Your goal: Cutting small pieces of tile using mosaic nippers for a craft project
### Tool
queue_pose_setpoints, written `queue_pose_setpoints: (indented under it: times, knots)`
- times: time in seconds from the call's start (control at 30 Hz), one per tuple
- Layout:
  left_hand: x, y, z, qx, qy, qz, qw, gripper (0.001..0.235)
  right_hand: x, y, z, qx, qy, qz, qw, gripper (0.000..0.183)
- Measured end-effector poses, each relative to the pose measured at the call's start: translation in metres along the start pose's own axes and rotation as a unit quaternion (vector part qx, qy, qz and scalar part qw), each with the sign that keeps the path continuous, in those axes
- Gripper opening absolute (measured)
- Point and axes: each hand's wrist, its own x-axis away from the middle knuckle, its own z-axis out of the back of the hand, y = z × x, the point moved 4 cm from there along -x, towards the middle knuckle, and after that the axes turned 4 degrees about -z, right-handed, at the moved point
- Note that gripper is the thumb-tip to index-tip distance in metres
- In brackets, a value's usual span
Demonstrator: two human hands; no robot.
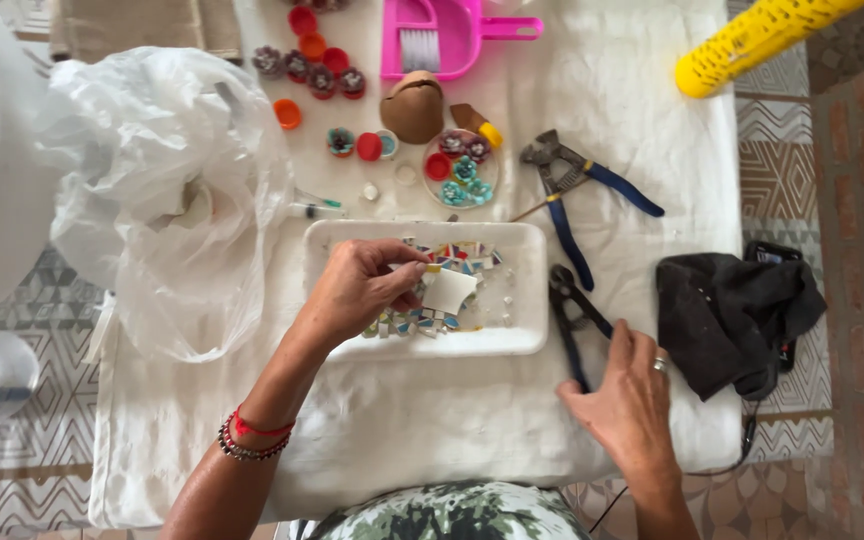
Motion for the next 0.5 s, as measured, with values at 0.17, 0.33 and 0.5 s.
queue_pose_setpoints:
  times: [0.17,0.33,0.5]
  knots:
    - [-0.002,-0.002,0.0,0.096,0.015,-0.029,0.995,0.017,-0.006,0.044,-0.007,-0.007,0.009,-0.026,1.0,0.088]
    - [-0.008,-0.016,-0.005,0.26,0.014,-0.067,0.963,0.006,0.003,0.021,0.058,-0.141,0.092,-0.016,0.986,0.065]
    - [0.001,-0.001,-0.003,0.364,0.024,-0.116,0.924,0.016,0.005,-0.04,0.061,-0.633,-0.131,0.131,0.752,0.032]
